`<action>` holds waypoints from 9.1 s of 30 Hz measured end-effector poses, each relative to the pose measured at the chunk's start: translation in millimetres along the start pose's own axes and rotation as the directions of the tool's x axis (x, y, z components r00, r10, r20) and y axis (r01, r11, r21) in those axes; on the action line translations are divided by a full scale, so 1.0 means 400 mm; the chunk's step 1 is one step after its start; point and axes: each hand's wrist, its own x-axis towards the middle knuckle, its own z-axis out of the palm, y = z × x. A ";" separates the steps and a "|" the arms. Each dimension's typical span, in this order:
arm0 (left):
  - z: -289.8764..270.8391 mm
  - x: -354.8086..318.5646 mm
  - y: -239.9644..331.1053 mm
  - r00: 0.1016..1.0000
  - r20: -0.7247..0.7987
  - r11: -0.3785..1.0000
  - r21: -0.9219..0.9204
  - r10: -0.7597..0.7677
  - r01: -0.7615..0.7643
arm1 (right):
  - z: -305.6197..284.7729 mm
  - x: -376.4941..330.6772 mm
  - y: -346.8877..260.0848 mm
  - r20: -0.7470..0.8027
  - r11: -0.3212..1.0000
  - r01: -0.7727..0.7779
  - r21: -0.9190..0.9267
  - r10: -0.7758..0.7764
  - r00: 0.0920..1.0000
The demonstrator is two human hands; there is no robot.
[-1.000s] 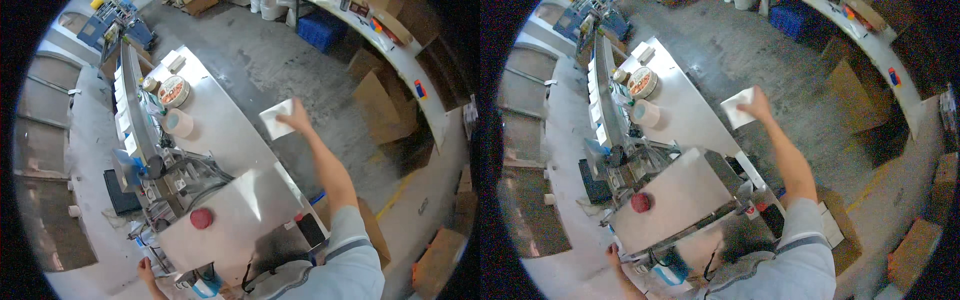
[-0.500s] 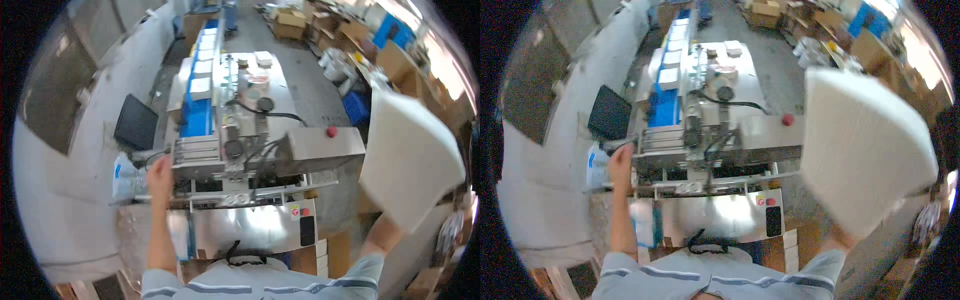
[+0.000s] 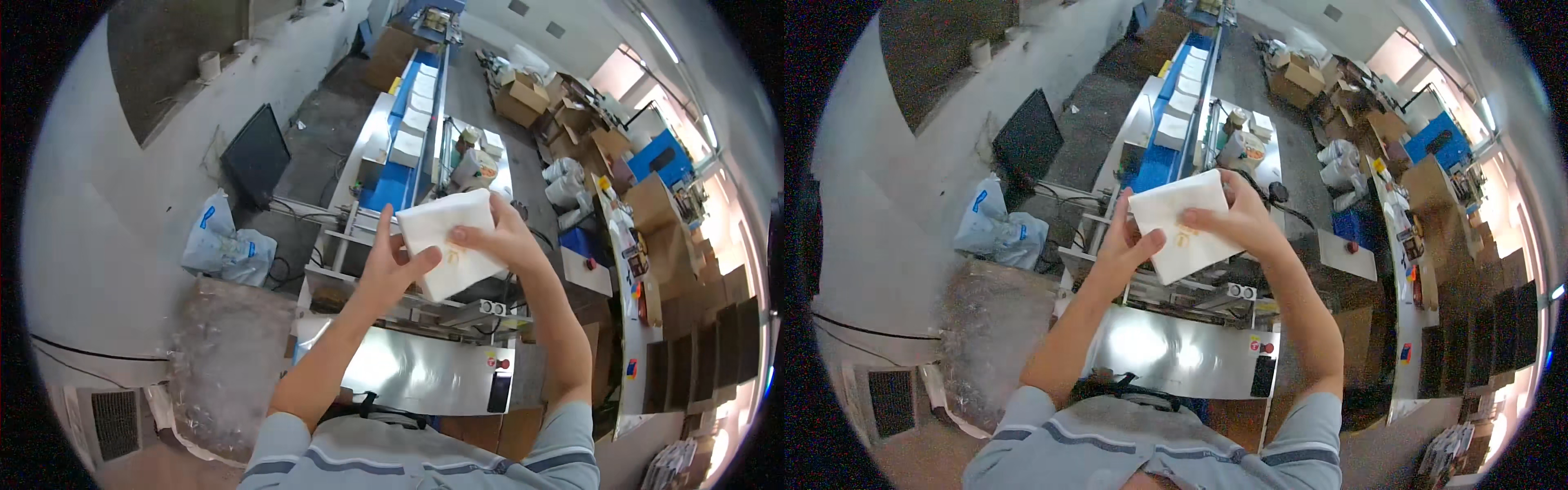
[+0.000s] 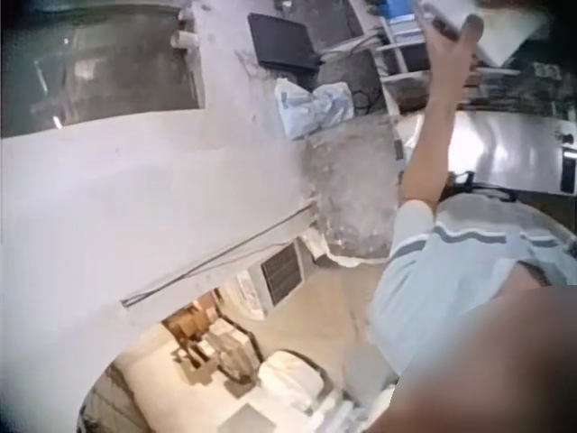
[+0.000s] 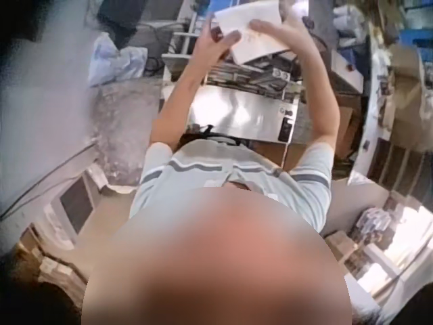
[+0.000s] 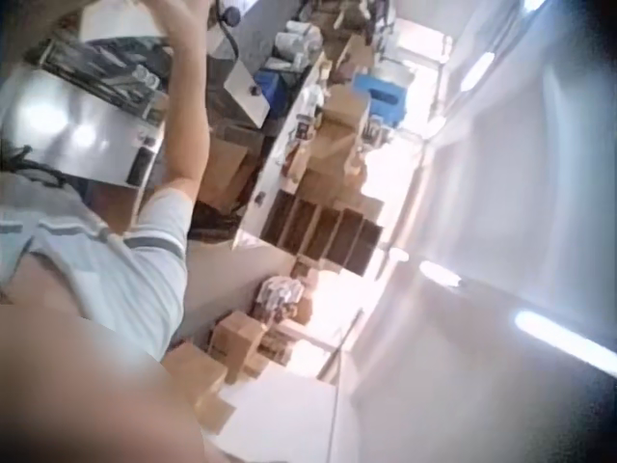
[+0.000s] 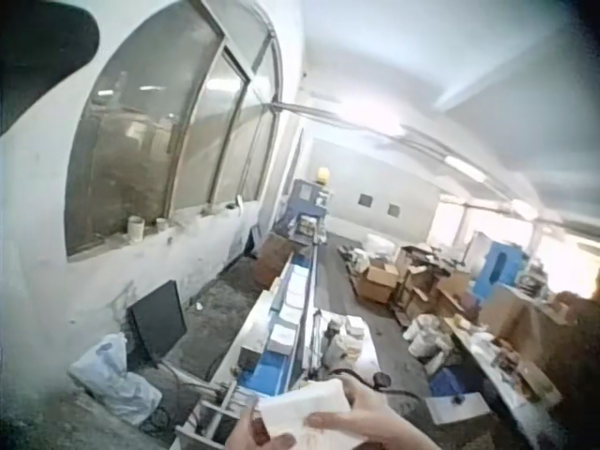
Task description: Packaging paper boxes into plastic bags using a heat sealer and placing them into a large cardboard box.
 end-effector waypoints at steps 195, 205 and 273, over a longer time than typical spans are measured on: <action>-0.023 -0.680 -1.110 0.940 0.272 -0.042 0.962 0.204 -0.270 | 0.227 -0.328 1.217 -0.010 0.560 0.262 -0.786 -0.435 0.900; -0.023 -0.690 -1.102 0.937 0.270 -0.033 0.962 0.222 -0.269 | 0.222 -0.318 1.227 0.013 0.547 0.249 -0.799 -0.399 0.917; -0.139 -0.206 -1.122 0.946 -0.157 0.958 -0.056 -0.285 0.280 | 0.309 -0.762 1.252 -0.105 0.652 -0.013 0.758 0.141 0.985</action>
